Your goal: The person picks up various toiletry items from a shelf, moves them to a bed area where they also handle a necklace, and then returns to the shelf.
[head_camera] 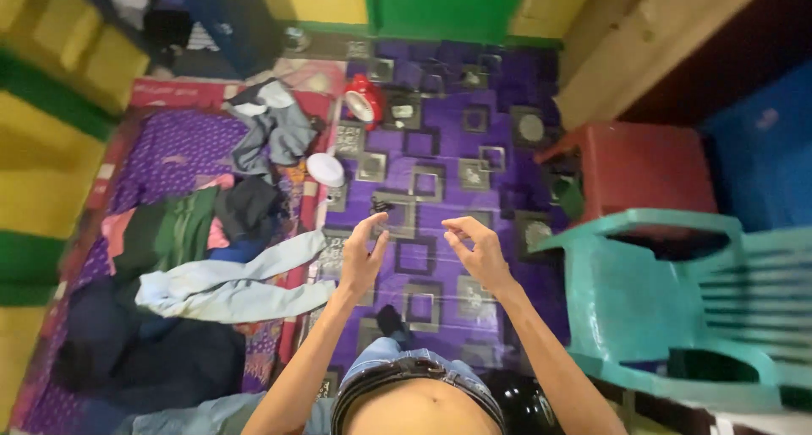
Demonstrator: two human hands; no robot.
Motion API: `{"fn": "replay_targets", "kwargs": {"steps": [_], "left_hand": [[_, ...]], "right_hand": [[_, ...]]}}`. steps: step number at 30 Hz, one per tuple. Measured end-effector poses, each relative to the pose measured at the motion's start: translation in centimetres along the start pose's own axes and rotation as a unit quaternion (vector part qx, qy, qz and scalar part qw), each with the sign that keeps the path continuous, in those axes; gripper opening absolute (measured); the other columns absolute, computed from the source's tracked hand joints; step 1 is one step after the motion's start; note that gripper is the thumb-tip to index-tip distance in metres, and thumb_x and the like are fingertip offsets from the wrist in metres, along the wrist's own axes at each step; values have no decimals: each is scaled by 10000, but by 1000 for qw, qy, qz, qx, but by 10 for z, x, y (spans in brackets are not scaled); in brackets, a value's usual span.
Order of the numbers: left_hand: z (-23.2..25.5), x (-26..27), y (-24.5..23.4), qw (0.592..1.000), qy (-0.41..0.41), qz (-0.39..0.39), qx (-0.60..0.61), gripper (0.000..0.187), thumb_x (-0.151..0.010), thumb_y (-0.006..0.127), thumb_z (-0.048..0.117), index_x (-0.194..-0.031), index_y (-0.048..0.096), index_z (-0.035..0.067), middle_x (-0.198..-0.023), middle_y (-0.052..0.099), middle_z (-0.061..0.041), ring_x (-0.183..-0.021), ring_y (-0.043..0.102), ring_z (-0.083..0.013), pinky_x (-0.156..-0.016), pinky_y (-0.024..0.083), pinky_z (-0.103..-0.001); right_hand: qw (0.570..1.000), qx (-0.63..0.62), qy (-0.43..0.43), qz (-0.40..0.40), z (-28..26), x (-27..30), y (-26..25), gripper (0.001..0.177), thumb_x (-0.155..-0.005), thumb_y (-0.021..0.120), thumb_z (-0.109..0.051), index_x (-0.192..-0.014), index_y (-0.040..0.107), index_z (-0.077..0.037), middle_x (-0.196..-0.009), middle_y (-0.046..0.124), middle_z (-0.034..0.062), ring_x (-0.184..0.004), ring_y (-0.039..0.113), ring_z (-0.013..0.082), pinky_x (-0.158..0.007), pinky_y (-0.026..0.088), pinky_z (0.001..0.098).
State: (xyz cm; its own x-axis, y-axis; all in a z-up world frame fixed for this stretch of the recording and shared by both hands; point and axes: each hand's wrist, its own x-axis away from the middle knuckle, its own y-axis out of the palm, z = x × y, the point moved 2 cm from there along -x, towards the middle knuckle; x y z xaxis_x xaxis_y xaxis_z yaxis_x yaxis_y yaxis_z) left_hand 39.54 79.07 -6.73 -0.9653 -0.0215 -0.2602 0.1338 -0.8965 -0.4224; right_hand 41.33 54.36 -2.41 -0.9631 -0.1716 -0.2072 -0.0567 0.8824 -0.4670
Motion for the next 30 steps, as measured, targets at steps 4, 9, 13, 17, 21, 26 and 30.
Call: {"fn": "replay_targets", "kwargs": {"steps": [4,9,13,17,21,26,30], "left_hand": [[-20,-2,-44,998,-31,46,-1,349,-995,618,123,-1338,649,67,-1240,697,-142,-1216,641,-322,-1046,491,-452],[-28,2,-97,993,-83,88,-5,327,-983,618,127,-1301,682,90,-1201,727,-126,-1191,665,-297,-1058,480,-432],[-34,8,-118,988,-107,111,-1,334,-977,619,127,-1304,675,90,-1186,731,-139,-1180,670,-313,-1051,482,-445],[-37,5,-136,980,-148,131,13,336,-978,615,149,-1305,681,112,-1183,744,-128,-1188,669,-302,-1048,492,-428],[-51,-1,-151,975,-174,137,8,343,-974,627,155,-1313,677,138,-1193,750,-88,-1203,663,-271,-1047,511,-401],[-49,-21,-166,967,-199,161,16,320,-973,632,141,-1285,704,135,-1193,758,-94,-1208,662,-276,-1057,508,-401],[-60,-42,-171,959,-216,180,25,325,-965,628,147,-1281,705,145,-1201,757,-89,-1214,661,-264,-1067,504,-386]], "right_hand": [[999,-12,-13,-43,-3,-34,45,173,-917,758,-137,-1088,788,-132,-919,762,64,-865,746,189,-801,593,315],[995,-23,-20,-95,-20,-65,98,162,-916,732,-107,-1067,790,-125,-933,773,87,-866,751,239,-800,592,346],[992,-18,-36,-120,-27,-80,132,158,-905,744,-119,-1053,792,-145,-918,778,64,-854,753,218,-789,599,329],[988,-34,-32,-147,-31,-101,152,158,-912,739,-114,-1059,791,-137,-943,785,69,-879,760,221,-800,605,334],[985,-40,-16,-168,-30,-120,166,157,-925,727,-121,-1069,788,-133,-960,785,73,-892,761,219,-808,611,326],[982,-42,-14,-184,-26,-149,180,158,-926,721,-117,-1069,786,-126,-966,787,68,-895,765,210,-809,612,322],[976,-52,-11,-213,-19,-183,194,164,-935,709,-100,-1077,788,-128,-967,781,66,-887,757,194,-810,609,299]]}}
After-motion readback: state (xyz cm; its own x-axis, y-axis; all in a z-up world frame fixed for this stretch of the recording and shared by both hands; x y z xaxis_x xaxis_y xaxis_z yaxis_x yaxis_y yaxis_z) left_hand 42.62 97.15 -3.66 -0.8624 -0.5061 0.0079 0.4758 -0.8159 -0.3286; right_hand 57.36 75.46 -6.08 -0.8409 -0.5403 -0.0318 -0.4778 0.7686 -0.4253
